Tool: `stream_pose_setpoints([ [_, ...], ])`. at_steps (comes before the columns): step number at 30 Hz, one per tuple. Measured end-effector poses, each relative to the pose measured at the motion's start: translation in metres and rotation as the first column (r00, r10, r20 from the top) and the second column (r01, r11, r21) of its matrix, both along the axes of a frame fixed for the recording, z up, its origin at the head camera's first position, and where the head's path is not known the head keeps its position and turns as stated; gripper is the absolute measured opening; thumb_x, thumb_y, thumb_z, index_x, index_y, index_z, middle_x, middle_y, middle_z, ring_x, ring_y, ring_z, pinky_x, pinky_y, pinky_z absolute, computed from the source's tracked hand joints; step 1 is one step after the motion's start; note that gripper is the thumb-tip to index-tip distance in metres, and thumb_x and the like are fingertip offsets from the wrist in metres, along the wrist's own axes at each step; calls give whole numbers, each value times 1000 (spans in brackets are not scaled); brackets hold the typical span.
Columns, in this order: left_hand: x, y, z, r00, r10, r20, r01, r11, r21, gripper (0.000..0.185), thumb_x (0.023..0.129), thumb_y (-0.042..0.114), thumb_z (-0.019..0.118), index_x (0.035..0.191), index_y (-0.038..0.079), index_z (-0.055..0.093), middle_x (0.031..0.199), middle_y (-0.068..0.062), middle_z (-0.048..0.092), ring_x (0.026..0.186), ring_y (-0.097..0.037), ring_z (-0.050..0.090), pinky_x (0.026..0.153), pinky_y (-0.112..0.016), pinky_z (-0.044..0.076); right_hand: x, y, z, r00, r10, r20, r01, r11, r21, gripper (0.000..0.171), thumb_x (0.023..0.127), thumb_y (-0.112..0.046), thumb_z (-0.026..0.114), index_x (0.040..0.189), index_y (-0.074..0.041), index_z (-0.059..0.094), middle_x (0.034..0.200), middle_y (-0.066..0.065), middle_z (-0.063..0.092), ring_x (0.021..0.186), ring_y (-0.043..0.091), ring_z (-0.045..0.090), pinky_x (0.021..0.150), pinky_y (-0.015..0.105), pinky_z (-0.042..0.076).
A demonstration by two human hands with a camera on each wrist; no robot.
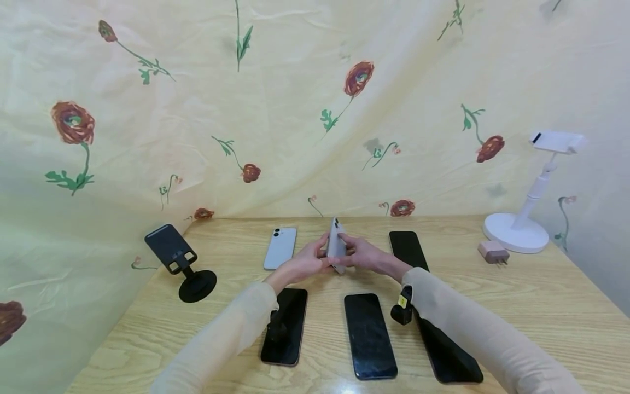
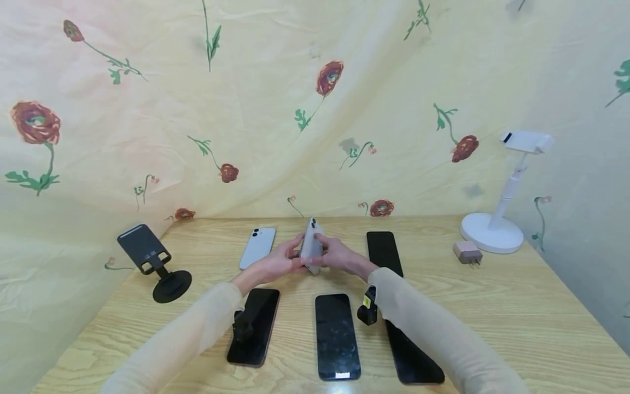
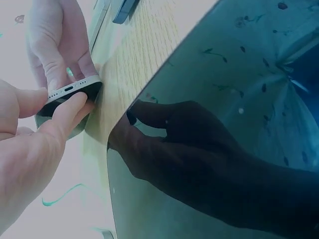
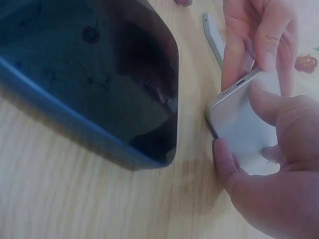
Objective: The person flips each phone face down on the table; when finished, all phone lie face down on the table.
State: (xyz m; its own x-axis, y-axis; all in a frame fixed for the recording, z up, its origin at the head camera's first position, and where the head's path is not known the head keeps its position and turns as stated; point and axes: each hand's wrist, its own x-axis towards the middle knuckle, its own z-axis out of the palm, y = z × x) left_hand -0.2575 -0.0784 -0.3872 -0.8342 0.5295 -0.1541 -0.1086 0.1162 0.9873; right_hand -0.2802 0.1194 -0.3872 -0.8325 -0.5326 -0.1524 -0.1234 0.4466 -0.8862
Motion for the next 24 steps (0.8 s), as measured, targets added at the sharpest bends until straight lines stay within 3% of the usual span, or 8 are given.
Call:
stream_pose_setpoints([
  [8, 0, 0, 1, 993, 21, -120, -39, 987, -153, 88, 96, -1, 62, 161, 8, 3, 146, -30, 43, 130, -35, 49, 97, -40, 47, -2, 0, -2, 998, 17, -64, -12, 997, 76, 88, 96, -20, 71, 158, 3, 13, 143, 34, 42, 125, 38, 49, 96, 43, 44],
  [14, -2, 0, 1, 989, 41, -139, -68, 979, -195, 96, 90, -6, 68, 161, 7, 4, 140, -32, 49, 123, -36, 55, 93, -38, 50, -2, -2, -2, 996, 18, -86, -7, 992, 125, 87, 93, -16, 74, 156, 6, 18, 143, 35, 42, 124, 37, 52, 94, 41, 47],
  [24, 1, 2, 4, 966, 62, -253, -152, 922, -356, 102, 83, -2, 78, 161, 8, 13, 140, -26, 52, 120, -34, 57, 96, -40, 48, 1, -3, 0, 996, 8, -92, 7, 986, 164, 86, 92, -15, 75, 156, 6, 21, 141, 33, 43, 118, 33, 52, 94, 41, 45],
])
